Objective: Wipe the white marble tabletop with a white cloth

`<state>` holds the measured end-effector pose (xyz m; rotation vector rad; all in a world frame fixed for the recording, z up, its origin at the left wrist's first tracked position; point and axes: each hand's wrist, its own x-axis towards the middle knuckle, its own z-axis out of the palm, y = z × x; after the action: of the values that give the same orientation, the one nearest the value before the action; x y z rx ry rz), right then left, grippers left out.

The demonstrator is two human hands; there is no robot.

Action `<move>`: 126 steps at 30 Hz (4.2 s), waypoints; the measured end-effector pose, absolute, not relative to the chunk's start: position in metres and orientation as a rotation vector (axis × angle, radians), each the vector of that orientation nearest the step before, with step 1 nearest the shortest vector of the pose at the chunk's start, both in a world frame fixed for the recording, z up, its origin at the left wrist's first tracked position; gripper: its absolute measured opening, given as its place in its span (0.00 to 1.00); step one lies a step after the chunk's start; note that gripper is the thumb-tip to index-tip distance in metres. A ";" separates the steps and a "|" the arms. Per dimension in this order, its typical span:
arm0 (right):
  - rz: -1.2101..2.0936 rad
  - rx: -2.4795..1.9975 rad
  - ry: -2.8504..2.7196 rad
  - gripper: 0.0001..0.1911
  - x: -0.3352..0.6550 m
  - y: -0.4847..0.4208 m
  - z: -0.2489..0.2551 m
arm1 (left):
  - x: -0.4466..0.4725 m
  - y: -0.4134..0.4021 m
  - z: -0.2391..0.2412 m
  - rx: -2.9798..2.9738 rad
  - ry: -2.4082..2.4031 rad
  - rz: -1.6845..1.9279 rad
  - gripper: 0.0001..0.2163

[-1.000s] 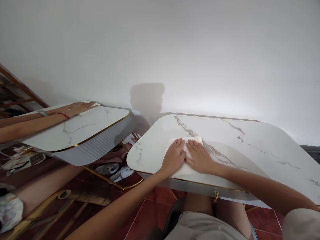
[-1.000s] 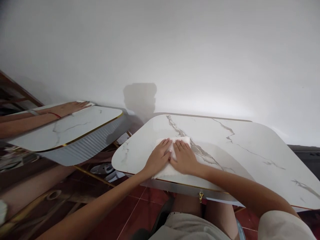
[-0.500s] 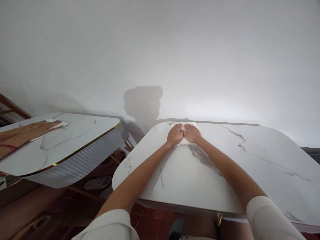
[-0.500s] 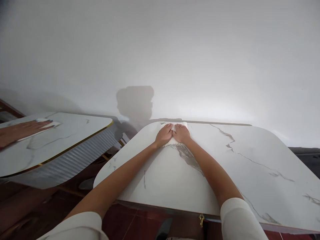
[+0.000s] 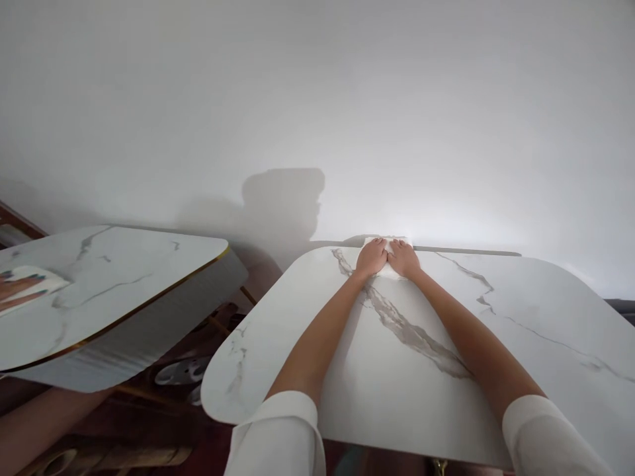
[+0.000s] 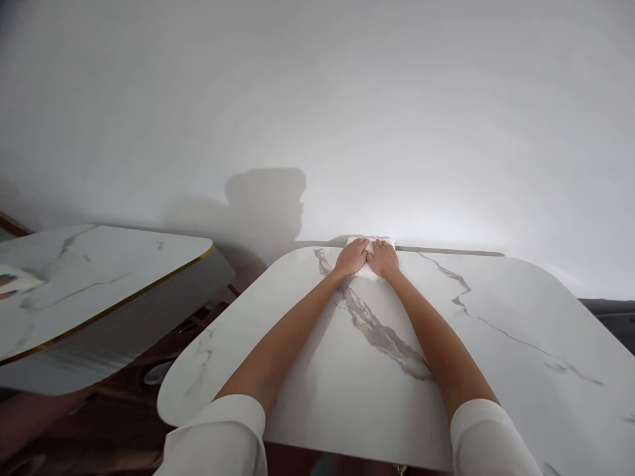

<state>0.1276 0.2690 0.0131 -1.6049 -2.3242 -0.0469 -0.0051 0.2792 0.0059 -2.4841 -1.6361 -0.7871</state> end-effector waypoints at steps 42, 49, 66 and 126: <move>-0.132 -1.555 -2.440 0.29 0.220 0.022 0.012 | 0.077 0.045 -0.012 -2.639 -1.600 -0.711 0.24; -0.175 -1.475 -2.438 0.26 0.222 0.105 0.013 | 0.082 0.119 0.001 -2.565 -1.644 -0.678 0.22; -0.157 -1.410 -2.458 0.26 0.237 0.267 0.010 | 0.104 0.261 0.008 -2.430 -1.725 -0.601 0.22; -0.161 -1.661 -2.395 0.29 0.380 0.163 0.019 | 0.233 0.168 0.020 -2.736 -1.670 -0.897 0.22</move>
<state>0.3801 0.1633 0.0187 -1.6614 -2.3953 -0.1610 0.2333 0.1675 0.0203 -2.7364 -1.6703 -0.8970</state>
